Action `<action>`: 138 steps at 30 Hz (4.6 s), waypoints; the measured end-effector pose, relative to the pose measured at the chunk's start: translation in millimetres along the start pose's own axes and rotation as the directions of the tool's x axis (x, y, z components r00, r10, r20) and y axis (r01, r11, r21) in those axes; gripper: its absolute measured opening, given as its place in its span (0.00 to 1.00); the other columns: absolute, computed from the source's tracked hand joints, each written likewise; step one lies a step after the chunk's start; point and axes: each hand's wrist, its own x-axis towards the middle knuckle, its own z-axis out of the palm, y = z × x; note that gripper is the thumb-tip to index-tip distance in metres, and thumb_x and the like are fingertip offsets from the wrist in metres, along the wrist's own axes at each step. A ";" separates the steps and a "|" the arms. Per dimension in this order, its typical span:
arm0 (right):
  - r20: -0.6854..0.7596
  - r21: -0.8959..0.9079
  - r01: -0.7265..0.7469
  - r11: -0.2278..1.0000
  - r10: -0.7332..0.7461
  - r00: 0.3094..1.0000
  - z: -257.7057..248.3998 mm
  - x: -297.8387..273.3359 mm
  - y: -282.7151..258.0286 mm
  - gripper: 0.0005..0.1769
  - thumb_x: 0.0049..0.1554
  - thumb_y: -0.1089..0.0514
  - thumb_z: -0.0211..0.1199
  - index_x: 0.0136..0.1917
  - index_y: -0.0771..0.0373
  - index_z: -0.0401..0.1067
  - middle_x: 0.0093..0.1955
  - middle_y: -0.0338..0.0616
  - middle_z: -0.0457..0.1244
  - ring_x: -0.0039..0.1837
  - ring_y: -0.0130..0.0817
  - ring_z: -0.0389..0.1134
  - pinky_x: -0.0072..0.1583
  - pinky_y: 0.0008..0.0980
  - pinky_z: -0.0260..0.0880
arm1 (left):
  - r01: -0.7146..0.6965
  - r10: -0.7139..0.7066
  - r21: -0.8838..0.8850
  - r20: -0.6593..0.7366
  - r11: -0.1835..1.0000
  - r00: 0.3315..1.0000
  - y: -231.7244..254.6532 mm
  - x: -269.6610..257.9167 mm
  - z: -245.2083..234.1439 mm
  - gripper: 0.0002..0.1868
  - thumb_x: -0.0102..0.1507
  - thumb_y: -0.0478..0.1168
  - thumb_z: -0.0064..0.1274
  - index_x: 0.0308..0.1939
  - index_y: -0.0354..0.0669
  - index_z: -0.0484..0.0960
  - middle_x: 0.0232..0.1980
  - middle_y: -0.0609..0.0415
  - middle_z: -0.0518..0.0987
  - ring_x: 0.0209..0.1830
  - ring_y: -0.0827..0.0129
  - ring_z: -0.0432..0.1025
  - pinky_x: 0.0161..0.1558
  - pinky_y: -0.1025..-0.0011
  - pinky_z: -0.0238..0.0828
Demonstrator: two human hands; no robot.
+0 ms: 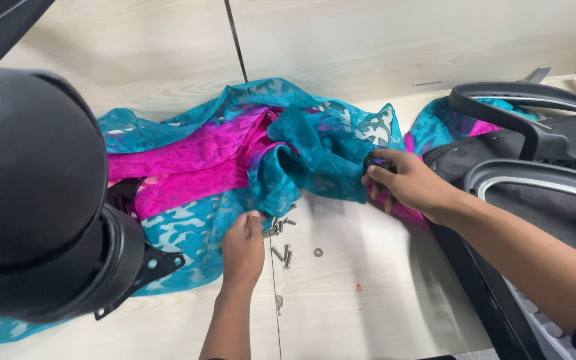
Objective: The person uses a screwdriver to remove screws from a chair seat, detaching the plastic frame from the cushion. The person then flips the seat and begins reattaching the frame by inserting and tightening screws.
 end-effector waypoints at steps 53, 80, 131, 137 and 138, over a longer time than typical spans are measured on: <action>-0.136 -0.125 -0.351 0.928 0.334 0.933 32.8 -95.7 74.8 0.30 0.61 0.51 0.58 0.73 0.65 0.61 0.43 0.47 0.67 0.35 0.31 0.65 0.36 0.33 0.66 | -0.693 0.645 0.550 0.325 0.466 0.692 -46.5 -60.6 63.1 0.24 0.68 0.44 0.46 0.68 0.43 0.72 0.76 0.53 0.66 0.78 0.59 0.54 0.75 0.54 0.47; -0.378 -0.390 -0.248 0.887 0.091 0.921 -105.5 -208.8 50.5 0.16 0.58 0.46 0.65 0.48 0.61 0.75 0.27 0.45 0.62 0.31 0.31 0.61 0.36 0.35 0.61 | -0.199 0.189 0.017 0.246 0.980 0.951 45.5 -143.4 158.6 0.14 0.67 0.35 0.42 0.54 0.43 0.79 0.53 0.53 0.83 0.49 0.62 0.82 0.51 0.64 0.76; -0.522 0.850 0.033 0.526 0.831 0.190 -111.4 -385.5 274.0 0.47 0.66 0.22 0.29 0.60 0.65 0.68 0.50 0.50 0.64 0.56 0.39 0.64 0.63 0.46 0.63 | 0.013 -0.428 0.628 0.515 0.778 0.743 176.9 42.7 331.6 0.47 0.69 0.71 0.30 0.77 0.36 0.60 0.76 0.37 0.63 0.71 0.37 0.64 0.64 0.35 0.66; -0.396 0.903 0.253 0.346 0.899 0.185 -108.2 -373.7 264.3 0.40 0.65 0.22 0.35 0.58 0.58 0.67 0.51 0.43 0.60 0.59 0.35 0.62 0.68 0.50 0.61 | 0.067 -0.453 0.550 0.605 0.832 0.655 173.9 44.8 325.8 0.51 0.63 0.75 0.39 0.76 0.38 0.63 0.75 0.39 0.69 0.73 0.45 0.65 0.68 0.40 0.61; -0.386 0.900 0.292 0.324 0.904 0.186 -108.9 -373.0 266.5 0.39 0.66 0.22 0.38 0.56 0.59 0.67 0.49 0.42 0.59 0.58 0.36 0.62 0.67 0.52 0.61 | 0.114 -0.451 0.503 0.622 0.857 0.641 168.4 44.6 325.6 0.51 0.62 0.74 0.43 0.74 0.34 0.66 0.73 0.39 0.72 0.71 0.47 0.68 0.67 0.42 0.62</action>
